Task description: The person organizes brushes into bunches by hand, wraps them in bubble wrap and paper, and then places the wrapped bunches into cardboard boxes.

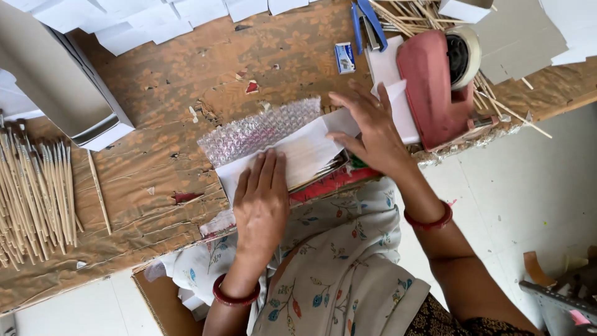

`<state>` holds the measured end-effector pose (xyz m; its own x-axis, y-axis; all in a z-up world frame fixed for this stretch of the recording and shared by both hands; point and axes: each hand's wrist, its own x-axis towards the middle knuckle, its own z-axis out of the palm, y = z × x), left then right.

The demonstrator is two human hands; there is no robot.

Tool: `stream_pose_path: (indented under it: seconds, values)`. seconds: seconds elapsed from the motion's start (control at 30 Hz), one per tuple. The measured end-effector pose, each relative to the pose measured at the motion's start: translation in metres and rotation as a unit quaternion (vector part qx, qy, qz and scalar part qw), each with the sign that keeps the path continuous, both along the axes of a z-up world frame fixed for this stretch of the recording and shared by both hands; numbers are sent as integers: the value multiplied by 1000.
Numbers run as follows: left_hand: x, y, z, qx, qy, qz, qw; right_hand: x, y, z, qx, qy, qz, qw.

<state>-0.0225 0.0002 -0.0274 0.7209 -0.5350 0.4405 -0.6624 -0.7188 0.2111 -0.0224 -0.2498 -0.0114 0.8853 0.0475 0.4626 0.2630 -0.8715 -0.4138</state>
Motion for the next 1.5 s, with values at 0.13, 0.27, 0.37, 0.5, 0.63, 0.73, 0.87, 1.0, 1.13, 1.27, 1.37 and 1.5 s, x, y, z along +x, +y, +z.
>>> stream_pose_path:
  seconds: [0.13, 0.27, 0.37, 0.5, 0.63, 0.73, 0.87, 1.0, 1.13, 1.27, 1.37, 1.5]
  values:
    - [15, -27, 3, -10, 54, 17, 998, 13, -20, -21, 45, 41, 65, 996]
    - [34, -55, 12, -133, 98, -48, 985, 9, -17, -20, 127, 121, 59, 983]
    - [47, -63, 2, -179, 110, -92, 973, 11, -19, -15, 155, 100, 90, 979]
    - [55, -64, -7, -207, 165, -94, 960, 4, -17, -9, 157, 76, 119, 977]
    - [53, -64, -2, -229, 133, -75, 961, 3, -12, -20, 174, 13, 120, 977]
    - [59, -56, -2, -271, 73, -26, 959, 5, -14, -29, 289, -1, 69, 955]
    - [64, -41, -3, -264, 26, 13, 964, 11, -23, -19, 298, -53, 24, 953]
    - [55, -39, -13, -112, 33, -32, 993, 38, -43, -9, 102, -52, -61, 992]
    - [45, -55, -13, -57, 60, -100, 992, 88, -67, -52, 76, 39, -72, 994]
    - [45, -80, -18, -23, -5, -93, 995, 117, -63, -66, 93, 77, 61, 991]
    - [54, -106, -17, 54, -44, -74, 995, 121, -60, -67, 102, 94, 100, 985]
    - [85, -138, -60, 175, 13, -46, 983, 116, -69, -70, 207, 141, 108, 962]
